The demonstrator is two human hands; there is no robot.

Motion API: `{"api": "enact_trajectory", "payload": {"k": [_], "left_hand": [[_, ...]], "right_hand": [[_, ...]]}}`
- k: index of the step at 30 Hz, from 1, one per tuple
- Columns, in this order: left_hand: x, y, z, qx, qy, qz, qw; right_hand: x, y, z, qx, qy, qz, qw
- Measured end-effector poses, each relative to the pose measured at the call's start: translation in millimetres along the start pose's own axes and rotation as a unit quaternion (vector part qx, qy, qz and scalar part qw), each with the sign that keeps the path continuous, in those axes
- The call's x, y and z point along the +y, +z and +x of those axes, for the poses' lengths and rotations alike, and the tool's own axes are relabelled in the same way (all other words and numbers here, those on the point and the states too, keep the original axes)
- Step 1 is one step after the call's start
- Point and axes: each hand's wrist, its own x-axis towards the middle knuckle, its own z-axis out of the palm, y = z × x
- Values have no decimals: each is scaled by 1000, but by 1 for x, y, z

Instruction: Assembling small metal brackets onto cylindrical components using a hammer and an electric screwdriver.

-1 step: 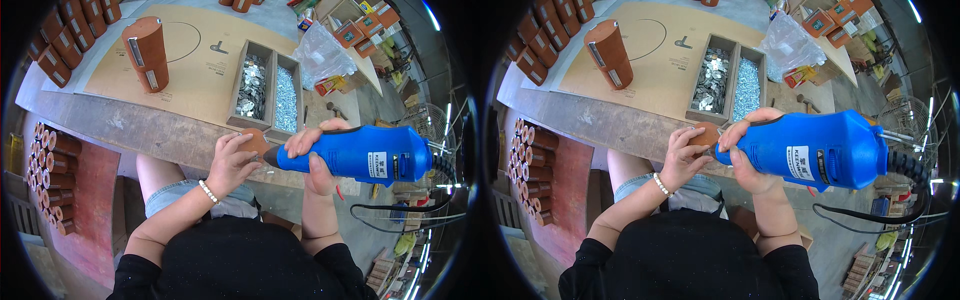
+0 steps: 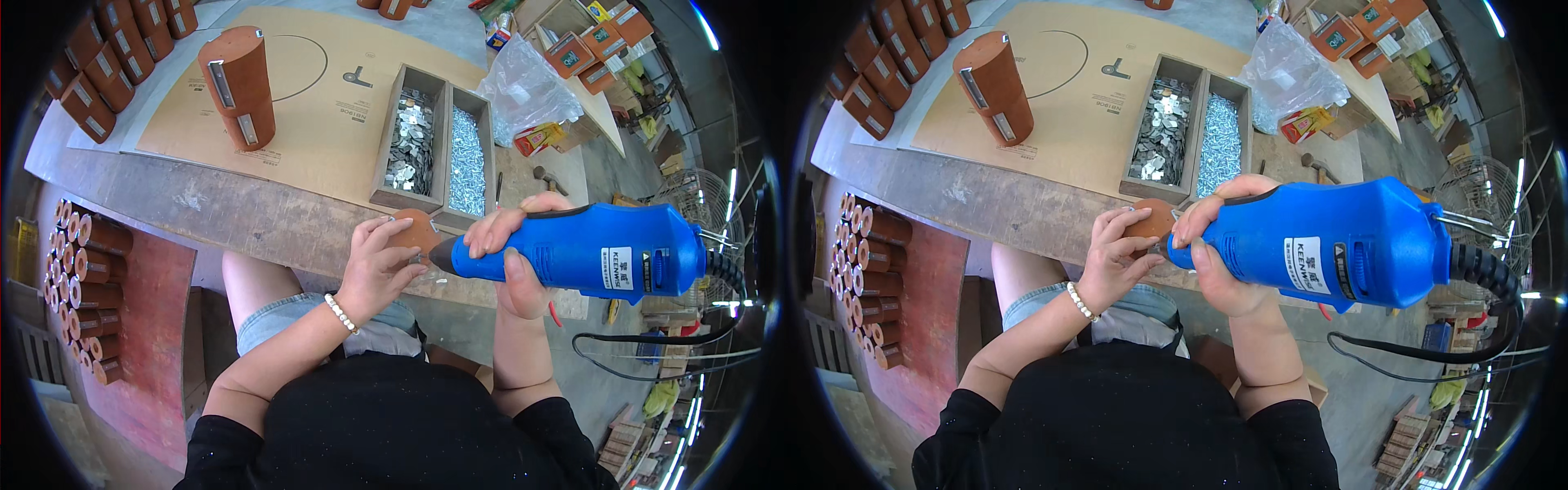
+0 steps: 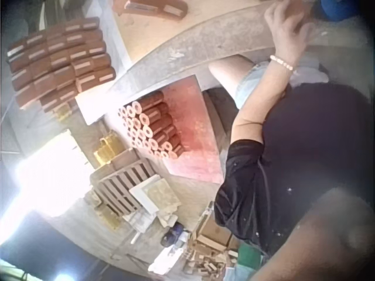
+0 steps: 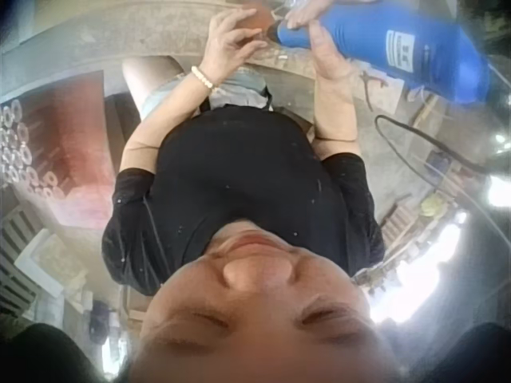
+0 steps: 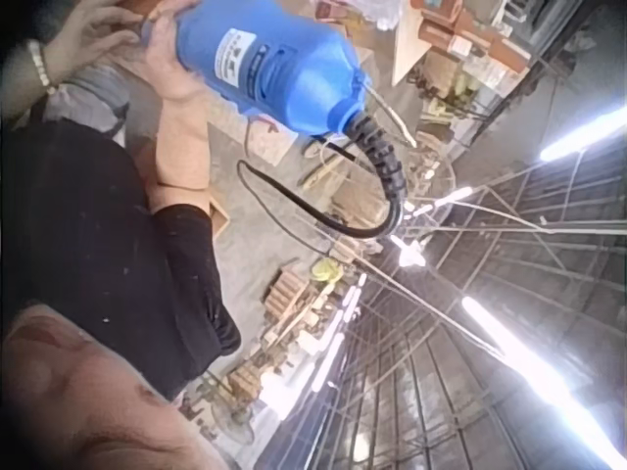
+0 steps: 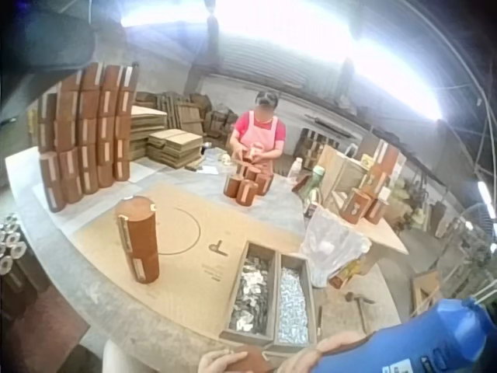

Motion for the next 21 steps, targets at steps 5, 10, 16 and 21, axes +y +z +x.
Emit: {"api": "enact_trajectory", "payload": {"k": [5, 10, 16, 21], "left_hand": [[-4, 1, 1, 1, -3, -3, 1000], [-6, 1, 2, 4, -9, -5, 1000], [-4, 0, 3, 2, -14, -6, 1000], [-3, 0, 3, 4, -15, -9, 1000]], "right_hand": [[5, 1, 3, -6, 9, 12, 1000], [6, 0, 5, -24, 33, -28, 999], [7, -3, 6, -19, 36, -16, 999], [10, -1, 7, -19, 31, -13, 999]]}}
